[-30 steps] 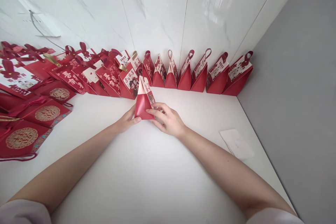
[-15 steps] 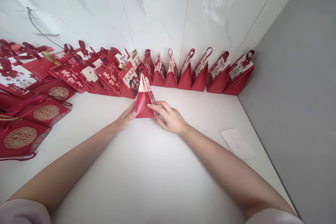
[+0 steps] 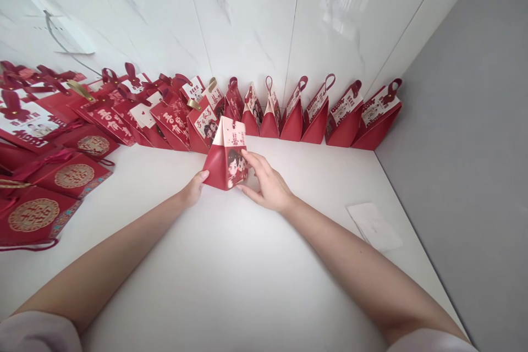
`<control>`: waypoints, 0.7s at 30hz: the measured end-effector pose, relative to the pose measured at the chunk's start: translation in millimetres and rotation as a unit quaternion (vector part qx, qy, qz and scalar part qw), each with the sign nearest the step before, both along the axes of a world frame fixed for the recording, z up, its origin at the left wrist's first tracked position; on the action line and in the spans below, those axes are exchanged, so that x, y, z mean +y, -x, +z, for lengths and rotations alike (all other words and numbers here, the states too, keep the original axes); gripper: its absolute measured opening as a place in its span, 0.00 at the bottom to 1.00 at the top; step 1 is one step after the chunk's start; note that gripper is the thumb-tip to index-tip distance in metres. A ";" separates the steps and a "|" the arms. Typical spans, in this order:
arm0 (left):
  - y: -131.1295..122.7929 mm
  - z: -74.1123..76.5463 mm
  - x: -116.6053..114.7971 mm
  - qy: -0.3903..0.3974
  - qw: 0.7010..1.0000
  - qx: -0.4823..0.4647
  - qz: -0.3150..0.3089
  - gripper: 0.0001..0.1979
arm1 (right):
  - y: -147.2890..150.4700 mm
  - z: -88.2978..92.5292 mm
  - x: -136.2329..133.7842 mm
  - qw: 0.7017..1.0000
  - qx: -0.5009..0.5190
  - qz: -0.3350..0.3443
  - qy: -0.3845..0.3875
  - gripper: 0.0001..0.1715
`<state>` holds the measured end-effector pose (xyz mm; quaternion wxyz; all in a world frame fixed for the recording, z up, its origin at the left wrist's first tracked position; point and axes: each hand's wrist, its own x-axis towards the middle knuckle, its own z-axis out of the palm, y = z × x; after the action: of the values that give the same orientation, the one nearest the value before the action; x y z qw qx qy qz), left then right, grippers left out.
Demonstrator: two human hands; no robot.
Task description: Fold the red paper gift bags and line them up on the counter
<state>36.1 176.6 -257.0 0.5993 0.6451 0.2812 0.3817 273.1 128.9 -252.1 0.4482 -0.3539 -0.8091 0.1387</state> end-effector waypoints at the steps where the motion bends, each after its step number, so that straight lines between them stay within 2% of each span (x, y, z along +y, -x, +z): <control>1: 0.8 -3.0 1.0 0.035 0.999 -0.009 0.024 0.29 | 0.7 0.8 0.3 1.000 0.012 -0.006 0.006 0.50; 3: 2.2 -5.9 3.6 0.064 0.995 -0.021 0.075 0.26 | 1.3 1.2 1.5 0.998 0.042 -0.030 0.023 0.51; 6: 2.9 -3.8 8.4 0.029 0.989 -0.037 0.141 0.22 | 0.5 -2.7 6.1 0.987 0.111 -0.072 0.092 0.50; 7: 2.8 -2.7 9.9 0.015 0.986 -0.039 0.163 0.22 | -0.1 -5.0 8.2 0.980 0.130 -0.071 0.134 0.47; 9: 2.1 -2.0 12.1 0.001 0.980 -0.039 0.195 0.23 | -1.1 -9.4 12.3 0.965 0.147 -0.041 0.215 0.35; 11: 1.1 -3.1 12.5 -0.004 0.977 -0.034 0.209 0.22 | -1.9 -12.5 15.5 0.960 0.135 -0.011 0.245 0.21; 13: 0.2 -4.0 10.5 -0.012 0.978 -0.030 0.207 0.21 | -2.5 -13.7 17.4 0.970 0.108 -0.011 0.219 0.14; 15: -0.3 -2.8 6.3 -0.035 0.981 -0.043 0.184 0.21 | -3.1 -13.5 18.1 0.979 0.079 -0.022 0.186 0.14; 19: -0.5 3.0 -2.4 -0.111 0.987 -0.068 0.094 0.31 | -5.2 -11.9 18.4 0.987 0.041 -0.023 0.156 0.15; 21: -0.9 4.5 -4.1 -0.107 0.989 -0.041 0.096 0.32 | -5.9 -11.6 18.0 0.989 0.030 -0.017 0.146 0.15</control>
<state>36.9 172.4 -252.5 0.4982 0.6592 0.2745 0.4918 279.0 146.9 -263.6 0.4180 -0.4247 -0.7603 0.2585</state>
